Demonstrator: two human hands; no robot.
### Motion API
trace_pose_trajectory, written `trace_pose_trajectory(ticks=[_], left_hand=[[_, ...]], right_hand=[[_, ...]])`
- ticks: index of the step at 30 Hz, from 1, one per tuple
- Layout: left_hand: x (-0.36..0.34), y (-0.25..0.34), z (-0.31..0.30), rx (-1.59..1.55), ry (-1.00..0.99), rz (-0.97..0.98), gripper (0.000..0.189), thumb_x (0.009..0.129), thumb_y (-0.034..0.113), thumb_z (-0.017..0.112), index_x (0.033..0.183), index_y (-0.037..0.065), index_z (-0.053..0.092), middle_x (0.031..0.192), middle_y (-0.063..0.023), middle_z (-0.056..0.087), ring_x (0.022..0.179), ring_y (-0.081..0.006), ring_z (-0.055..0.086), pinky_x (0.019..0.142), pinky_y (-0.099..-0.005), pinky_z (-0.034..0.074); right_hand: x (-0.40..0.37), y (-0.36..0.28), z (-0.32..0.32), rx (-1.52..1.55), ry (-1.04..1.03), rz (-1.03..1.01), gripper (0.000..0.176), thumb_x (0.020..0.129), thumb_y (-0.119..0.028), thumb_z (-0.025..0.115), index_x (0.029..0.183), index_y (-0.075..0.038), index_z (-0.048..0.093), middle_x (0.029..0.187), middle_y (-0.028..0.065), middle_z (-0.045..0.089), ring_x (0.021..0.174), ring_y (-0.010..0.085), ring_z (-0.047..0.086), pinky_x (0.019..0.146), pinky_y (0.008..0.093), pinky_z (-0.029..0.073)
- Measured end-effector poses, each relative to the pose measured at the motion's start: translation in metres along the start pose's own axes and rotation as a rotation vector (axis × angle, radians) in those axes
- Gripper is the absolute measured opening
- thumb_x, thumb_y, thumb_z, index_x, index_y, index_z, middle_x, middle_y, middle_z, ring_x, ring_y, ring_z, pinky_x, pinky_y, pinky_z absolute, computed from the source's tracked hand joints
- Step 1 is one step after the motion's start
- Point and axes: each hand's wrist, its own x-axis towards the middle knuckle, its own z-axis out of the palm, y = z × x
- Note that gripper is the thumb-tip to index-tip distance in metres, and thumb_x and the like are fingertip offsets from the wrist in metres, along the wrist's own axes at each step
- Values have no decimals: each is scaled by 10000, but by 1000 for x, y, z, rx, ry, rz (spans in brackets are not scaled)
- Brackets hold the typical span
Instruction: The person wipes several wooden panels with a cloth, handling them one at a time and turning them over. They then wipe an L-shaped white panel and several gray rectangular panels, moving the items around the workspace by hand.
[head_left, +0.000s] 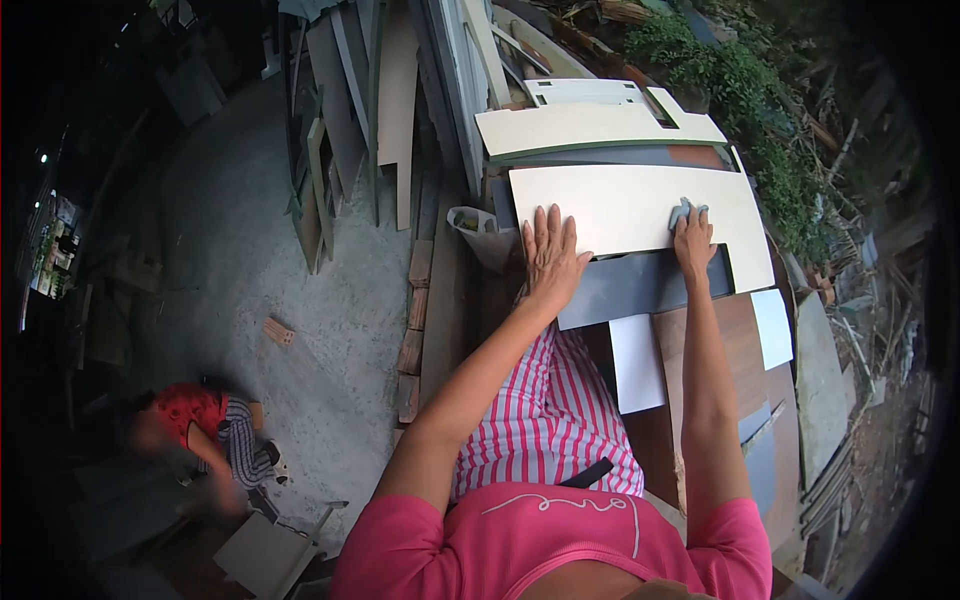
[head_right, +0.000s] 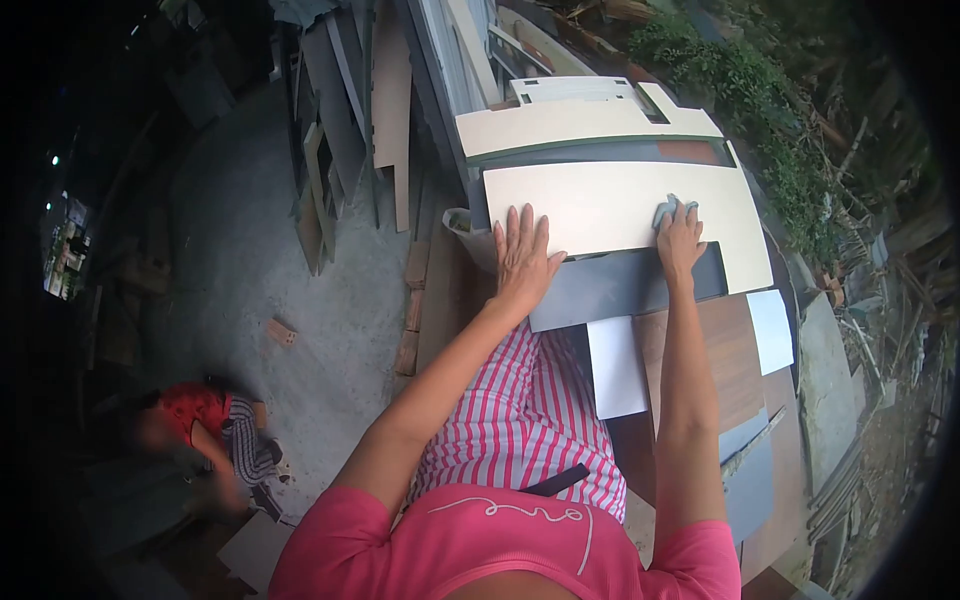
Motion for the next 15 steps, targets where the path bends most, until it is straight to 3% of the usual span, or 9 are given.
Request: trace_pose_trajectory(ticks=[4,5,8,9,12,13,15], left_hand=[[-6,13,0,-54,-96,74,643,816,319,634,1298,-44,412,1428,-261,266,1360,-429,151,1079,-579,121],[-9,15,1,-52,-89,98,661,803,316,648,1298,-49,406,1408,-253,298,1348,-435,177,1078,-571,138],[-14,6,21,-56,-178,125,557,882,284,497,1326,-30,375,1367,-240,351,1341,-355,238,1089,-536,123],[-15,7,15,-85,-112,120,515,898,266,434,1331,-6,374,1365,-228,363,1334,-313,262,1096,-519,104],[-13,5,11,-44,-111,162,522,894,273,444,1340,11,373,1367,-210,370,1333,-315,262,1095,-519,106],[-8,6,9,-14,-248,155,575,883,321,492,1353,13,368,1397,-198,340,1346,-360,224,1081,-556,117],[-4,15,-3,-3,-263,131,613,867,351,526,1350,8,372,1413,-192,320,1346,-392,205,1072,-579,118]], right_hand=[[-24,-85,9,366,-218,-454,432,923,-339,456,1314,-156,462,1422,129,363,1295,377,329,991,582,281],[-41,-117,-1,373,-238,-566,442,920,-350,468,1318,-158,458,1419,128,368,1302,369,325,1005,569,272],[-80,-192,-11,214,-288,-841,457,938,-361,439,1365,-202,400,1469,93,293,1356,333,253,1068,546,210],[-84,-203,-4,188,-250,-869,448,940,-358,435,1364,-216,400,1474,85,286,1358,327,251,1069,545,208],[-75,-207,6,148,-234,-898,456,952,-366,403,1382,-216,373,1480,74,276,1364,318,240,1076,545,188],[-69,-201,9,213,-222,-864,470,951,-368,398,1388,-199,359,1466,76,301,1357,319,254,1068,558,202],[-53,-183,11,259,-235,-814,507,959,-384,366,1408,-155,312,1455,70,324,1352,321,262,1057,578,214]])
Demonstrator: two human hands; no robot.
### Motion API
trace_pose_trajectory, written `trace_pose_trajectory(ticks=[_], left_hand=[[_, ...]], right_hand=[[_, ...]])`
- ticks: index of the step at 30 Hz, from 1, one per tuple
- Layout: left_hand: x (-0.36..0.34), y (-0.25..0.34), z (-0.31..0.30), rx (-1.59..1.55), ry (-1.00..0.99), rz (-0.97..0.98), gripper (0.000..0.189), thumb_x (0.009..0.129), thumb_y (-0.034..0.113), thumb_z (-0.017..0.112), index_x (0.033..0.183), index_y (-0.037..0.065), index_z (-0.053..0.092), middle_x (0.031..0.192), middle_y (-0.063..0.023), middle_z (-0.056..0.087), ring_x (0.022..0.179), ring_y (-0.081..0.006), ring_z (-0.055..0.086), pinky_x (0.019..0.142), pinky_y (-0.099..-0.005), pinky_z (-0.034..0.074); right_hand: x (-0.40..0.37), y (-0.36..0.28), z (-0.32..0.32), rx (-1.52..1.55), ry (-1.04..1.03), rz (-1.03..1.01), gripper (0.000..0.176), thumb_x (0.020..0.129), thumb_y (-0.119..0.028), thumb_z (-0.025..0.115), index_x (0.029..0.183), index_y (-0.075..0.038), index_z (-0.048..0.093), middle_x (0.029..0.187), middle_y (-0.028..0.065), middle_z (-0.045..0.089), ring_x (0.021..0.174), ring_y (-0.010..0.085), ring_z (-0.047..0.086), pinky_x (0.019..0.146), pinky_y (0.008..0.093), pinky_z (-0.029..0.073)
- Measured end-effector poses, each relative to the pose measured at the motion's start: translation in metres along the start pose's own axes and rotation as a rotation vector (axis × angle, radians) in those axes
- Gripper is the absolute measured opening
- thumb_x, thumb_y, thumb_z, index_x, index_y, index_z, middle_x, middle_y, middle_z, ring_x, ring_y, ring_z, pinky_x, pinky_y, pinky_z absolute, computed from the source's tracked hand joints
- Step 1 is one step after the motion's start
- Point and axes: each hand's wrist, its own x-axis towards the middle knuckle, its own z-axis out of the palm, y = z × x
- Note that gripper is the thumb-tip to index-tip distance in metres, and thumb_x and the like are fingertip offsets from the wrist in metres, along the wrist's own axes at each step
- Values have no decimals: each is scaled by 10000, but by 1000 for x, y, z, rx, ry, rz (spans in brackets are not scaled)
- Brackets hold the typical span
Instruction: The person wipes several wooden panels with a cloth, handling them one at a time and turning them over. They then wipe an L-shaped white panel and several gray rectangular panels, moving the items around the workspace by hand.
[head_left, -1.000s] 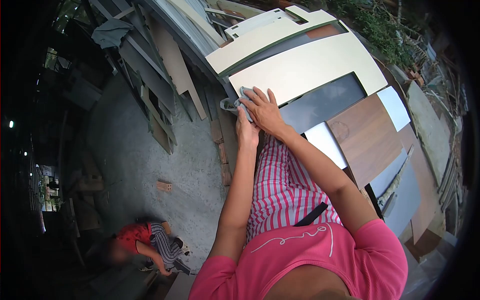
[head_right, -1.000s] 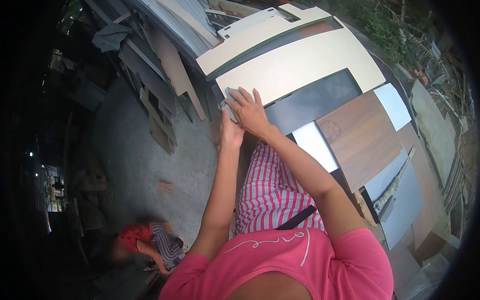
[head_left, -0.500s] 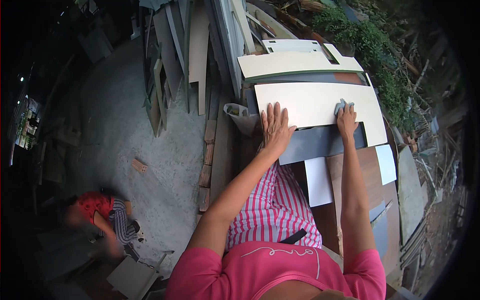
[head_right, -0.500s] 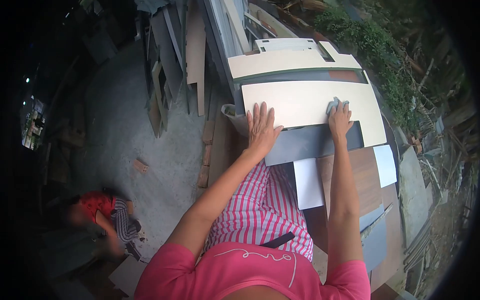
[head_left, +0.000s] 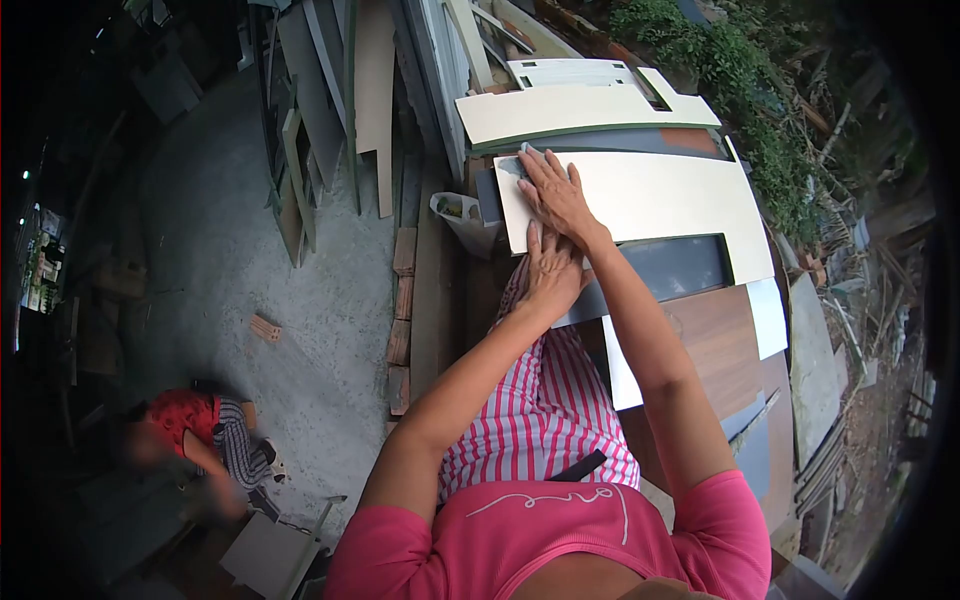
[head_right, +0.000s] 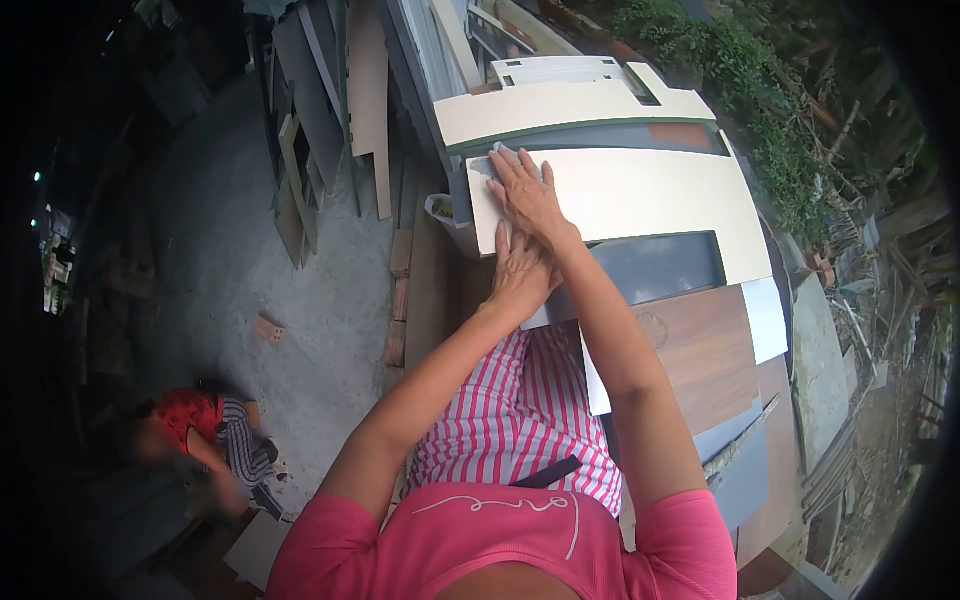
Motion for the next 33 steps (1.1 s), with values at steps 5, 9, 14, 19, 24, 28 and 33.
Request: trace_pose_trajectory(ticks=[5,9,14,19,24,28,33], left_hand=[[2,1,-1,-4,34,0,701,824,417,599,1340,-7,383,1450,-184,269,1338,-471,170,1051,-629,111],[-1,2,2,23,44,7,714,829,434,591,1343,-13,376,1447,-194,266,1343,-473,146,1046,-641,101],[3,9,4,30,29,-17,685,849,445,562,1336,-6,393,1445,-220,254,1345,-484,121,1042,-654,87],[45,8,16,-4,-32,-34,608,881,428,519,1336,39,413,1441,-240,250,1343,-491,116,1038,-661,83],[82,3,30,46,26,32,517,910,360,483,1342,83,417,1450,-213,256,1355,-462,128,1060,-629,79],[83,2,32,76,6,23,534,918,377,455,1373,104,388,1470,-175,248,1371,-421,128,1083,-591,73],[83,3,36,89,61,46,532,913,381,458,1356,89,421,1459,-190,274,1366,-425,148,1089,-579,82]], right_hand=[[-28,93,-23,-192,66,295,483,957,-358,363,1396,-158,343,1461,51,321,1352,310,267,1050,588,212],[-77,182,-50,-305,127,543,491,953,-375,358,1393,-158,349,1465,54,315,1349,309,272,1034,605,225],[-133,242,-80,-324,104,850,507,952,-393,344,1396,-149,342,1477,74,286,1341,367,262,1011,638,229],[-108,209,-54,-203,179,618,495,960,-372,339,1390,-129,351,1444,103,343,1320,390,294,1017,614,241],[-58,116,-37,-42,153,70,450,935,-233,427,1373,-146,371,1402,57,410,1303,309,357,1061,508,254],[-43,132,-36,-123,165,78,421,929,-243,437,1342,-162,422,1409,33,406,1317,267,345,1062,503,257],[-43,179,-46,-196,184,188,419,942,-270,397,1349,-170,415,1423,27,389,1331,272,321,1062,530,241]])
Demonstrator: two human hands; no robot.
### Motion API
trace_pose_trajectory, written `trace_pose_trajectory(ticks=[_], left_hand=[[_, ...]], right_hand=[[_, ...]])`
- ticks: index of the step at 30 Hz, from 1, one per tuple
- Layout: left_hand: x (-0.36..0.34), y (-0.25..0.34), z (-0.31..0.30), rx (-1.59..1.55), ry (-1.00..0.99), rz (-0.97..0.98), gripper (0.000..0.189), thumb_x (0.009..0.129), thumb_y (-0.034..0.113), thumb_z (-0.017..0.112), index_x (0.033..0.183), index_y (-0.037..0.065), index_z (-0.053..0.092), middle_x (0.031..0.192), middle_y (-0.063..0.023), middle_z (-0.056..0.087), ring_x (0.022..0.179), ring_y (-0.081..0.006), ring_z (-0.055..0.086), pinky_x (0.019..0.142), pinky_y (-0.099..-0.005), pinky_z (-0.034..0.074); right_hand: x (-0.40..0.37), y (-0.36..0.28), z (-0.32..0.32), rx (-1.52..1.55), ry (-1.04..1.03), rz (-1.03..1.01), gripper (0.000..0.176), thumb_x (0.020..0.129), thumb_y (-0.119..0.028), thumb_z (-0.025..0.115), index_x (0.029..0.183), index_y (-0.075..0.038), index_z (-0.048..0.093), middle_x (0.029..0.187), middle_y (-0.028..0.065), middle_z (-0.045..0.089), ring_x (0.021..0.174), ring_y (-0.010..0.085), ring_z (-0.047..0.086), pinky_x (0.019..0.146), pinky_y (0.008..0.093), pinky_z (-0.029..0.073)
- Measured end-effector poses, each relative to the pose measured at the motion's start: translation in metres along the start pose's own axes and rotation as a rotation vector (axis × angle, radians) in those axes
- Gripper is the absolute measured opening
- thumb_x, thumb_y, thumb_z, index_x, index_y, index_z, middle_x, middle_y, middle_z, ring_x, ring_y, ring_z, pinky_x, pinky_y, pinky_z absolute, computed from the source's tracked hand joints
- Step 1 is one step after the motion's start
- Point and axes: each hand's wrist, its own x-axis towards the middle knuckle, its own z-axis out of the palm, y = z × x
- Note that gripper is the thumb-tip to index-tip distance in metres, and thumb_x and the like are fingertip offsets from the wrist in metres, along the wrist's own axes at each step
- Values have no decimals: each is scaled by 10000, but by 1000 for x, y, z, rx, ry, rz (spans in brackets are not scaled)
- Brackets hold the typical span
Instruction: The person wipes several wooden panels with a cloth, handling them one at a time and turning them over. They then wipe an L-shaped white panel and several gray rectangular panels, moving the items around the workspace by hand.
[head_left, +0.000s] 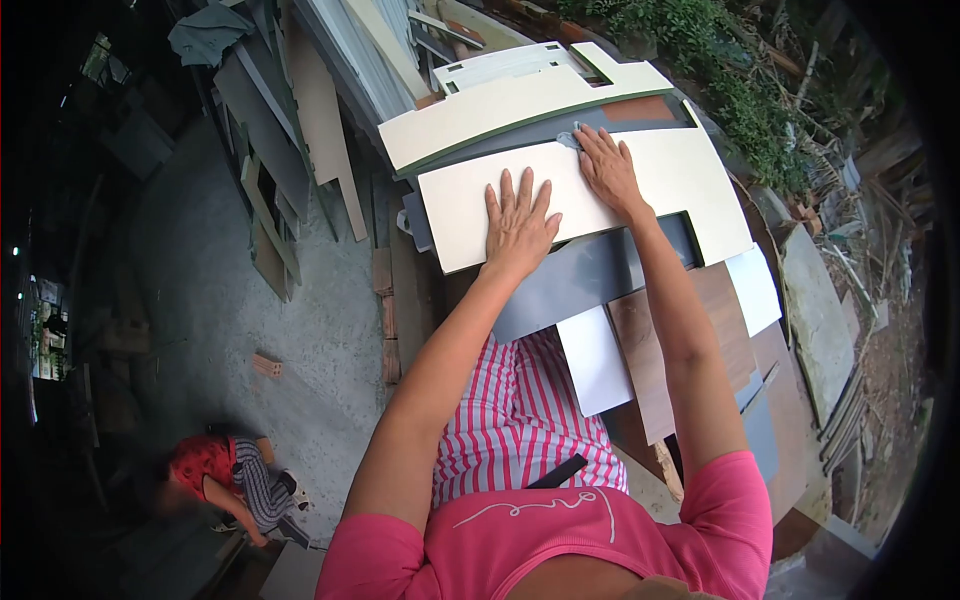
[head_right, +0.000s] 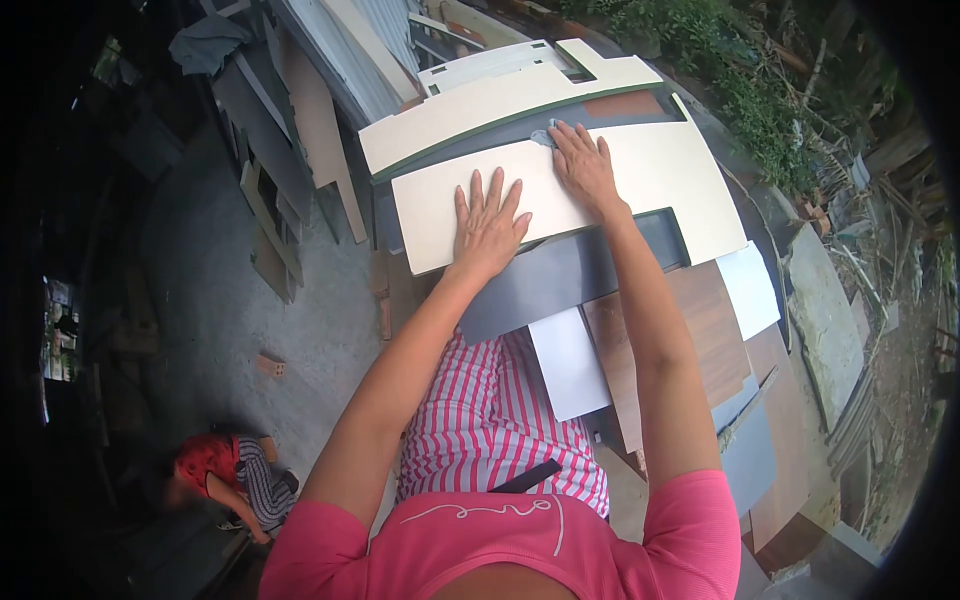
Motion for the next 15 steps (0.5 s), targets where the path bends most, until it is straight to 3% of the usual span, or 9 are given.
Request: trace_pose_trajectory(ticks=[15], left_hand=[[5,9,-10,70,-94,5,541,916,347,469,1380,87,374,1473,-194,232,1351,-455,162,1066,-607,133]], right_hand=[[0,185,-1,-210,42,466,465,942,-328,345,1383,-183,369,1445,11,353,1324,267,335,1017,596,273]])
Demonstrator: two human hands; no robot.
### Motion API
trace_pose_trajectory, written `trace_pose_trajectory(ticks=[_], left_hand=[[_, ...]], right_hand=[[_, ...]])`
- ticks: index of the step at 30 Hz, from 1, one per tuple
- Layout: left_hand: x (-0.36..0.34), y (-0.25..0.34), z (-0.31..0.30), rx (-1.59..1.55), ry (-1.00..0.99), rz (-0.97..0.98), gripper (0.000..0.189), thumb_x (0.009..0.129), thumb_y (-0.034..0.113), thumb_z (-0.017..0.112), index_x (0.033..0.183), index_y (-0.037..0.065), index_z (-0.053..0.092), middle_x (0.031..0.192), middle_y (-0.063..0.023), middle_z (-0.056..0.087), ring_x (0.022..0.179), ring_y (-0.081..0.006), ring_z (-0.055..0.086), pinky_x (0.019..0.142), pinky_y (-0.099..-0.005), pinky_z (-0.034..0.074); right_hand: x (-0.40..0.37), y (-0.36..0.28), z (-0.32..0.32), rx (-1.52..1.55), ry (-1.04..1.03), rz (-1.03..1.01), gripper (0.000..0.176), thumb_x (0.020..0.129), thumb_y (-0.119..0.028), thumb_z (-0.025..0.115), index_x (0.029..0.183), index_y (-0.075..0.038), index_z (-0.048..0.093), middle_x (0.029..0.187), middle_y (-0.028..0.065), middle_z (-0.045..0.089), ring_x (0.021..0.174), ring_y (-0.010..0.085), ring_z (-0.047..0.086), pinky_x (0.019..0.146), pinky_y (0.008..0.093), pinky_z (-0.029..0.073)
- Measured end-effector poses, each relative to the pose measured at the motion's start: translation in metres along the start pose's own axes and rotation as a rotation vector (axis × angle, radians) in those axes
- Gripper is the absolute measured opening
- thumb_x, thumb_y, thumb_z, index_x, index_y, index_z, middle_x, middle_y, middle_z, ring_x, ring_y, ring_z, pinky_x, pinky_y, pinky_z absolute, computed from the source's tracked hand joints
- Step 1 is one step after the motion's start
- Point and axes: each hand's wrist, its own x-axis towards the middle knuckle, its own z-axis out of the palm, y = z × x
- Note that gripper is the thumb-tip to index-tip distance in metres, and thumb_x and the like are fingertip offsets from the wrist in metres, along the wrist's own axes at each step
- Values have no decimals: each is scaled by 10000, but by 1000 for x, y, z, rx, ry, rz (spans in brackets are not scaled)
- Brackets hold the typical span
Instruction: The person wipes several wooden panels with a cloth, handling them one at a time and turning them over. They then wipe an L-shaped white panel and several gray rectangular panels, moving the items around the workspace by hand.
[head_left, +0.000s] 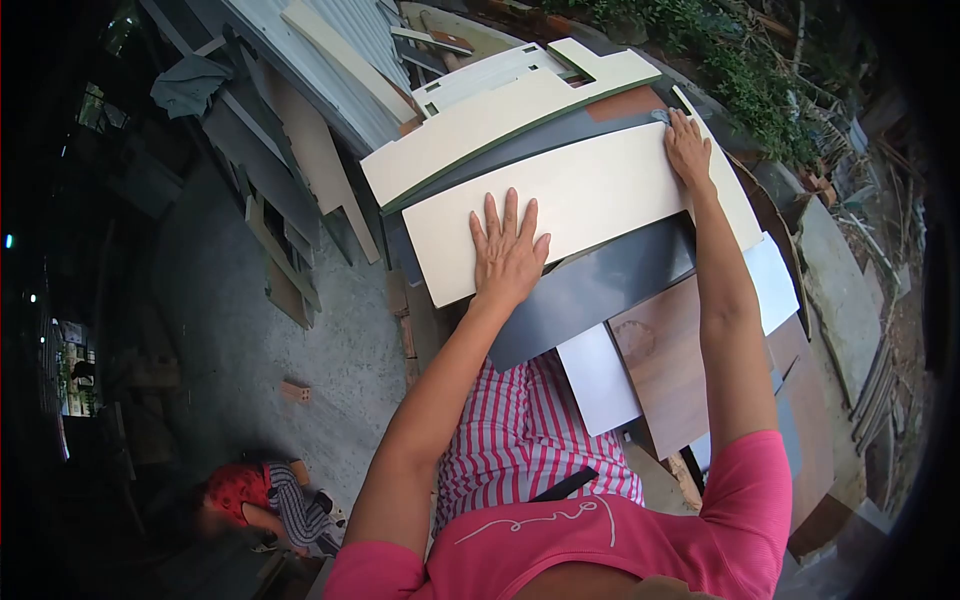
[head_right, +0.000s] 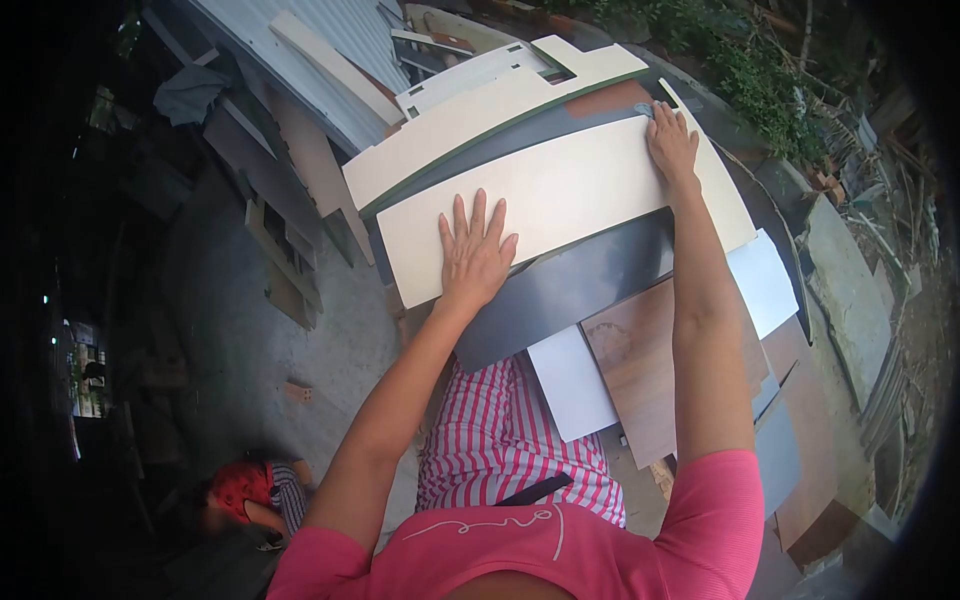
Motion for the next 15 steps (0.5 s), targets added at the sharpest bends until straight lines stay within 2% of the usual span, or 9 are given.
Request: trace_pose_trajectory(ticks=[3,5,6,9,10,15], left_hand=[[0,0,0,10,-5,1,546,913,344,472,1382,86,369,1475,-195,225,1350,-455,161,1064,-610,135],[1,0,0,14,-4,0,548,912,344,474,1384,87,367,1475,-194,223,1351,-454,161,1063,-612,137],[1,0,0,20,-3,-1,550,910,344,475,1384,87,365,1475,-193,223,1350,-454,161,1062,-612,137],[1,1,1,22,-3,-5,552,909,342,476,1385,88,363,1474,-192,225,1350,-453,163,1061,-613,139],[1,1,1,25,-4,-7,551,908,341,476,1385,89,364,1474,-191,227,1349,-453,165,1061,-613,140],[0,0,4,24,14,-4,543,911,345,467,1384,95,370,1476,-186,225,1352,-449,160,1064,-609,136]], right_hand=[[8,24,1,-17,3,119,481,932,-340,336,1380,-170,366,1452,20,338,1330,295,317,1008,618,267],[7,34,-3,-51,-7,304,481,922,-332,349,1366,-150,378,1452,41,335,1331,336,302,1005,635,252],[2,35,-4,-27,39,334,486,917,-335,359,1353,-121,388,1441,76,346,1323,363,305,1005,652,228],[-11,29,-5,-96,99,411,501,918,-341,358,1353,-93,380,1439,98,345,1326,363,300,1012,654,205],[-17,24,-8,-60,110,419,517,917,-347,373,1352,-69,372,1439,126,340,1333,373,280,1013,656,191],[-52,-10,-21,-4,30,355,557,916,-373,396,1367,-49,348,1458,143,296,1336,388,251,1012,654,187]])
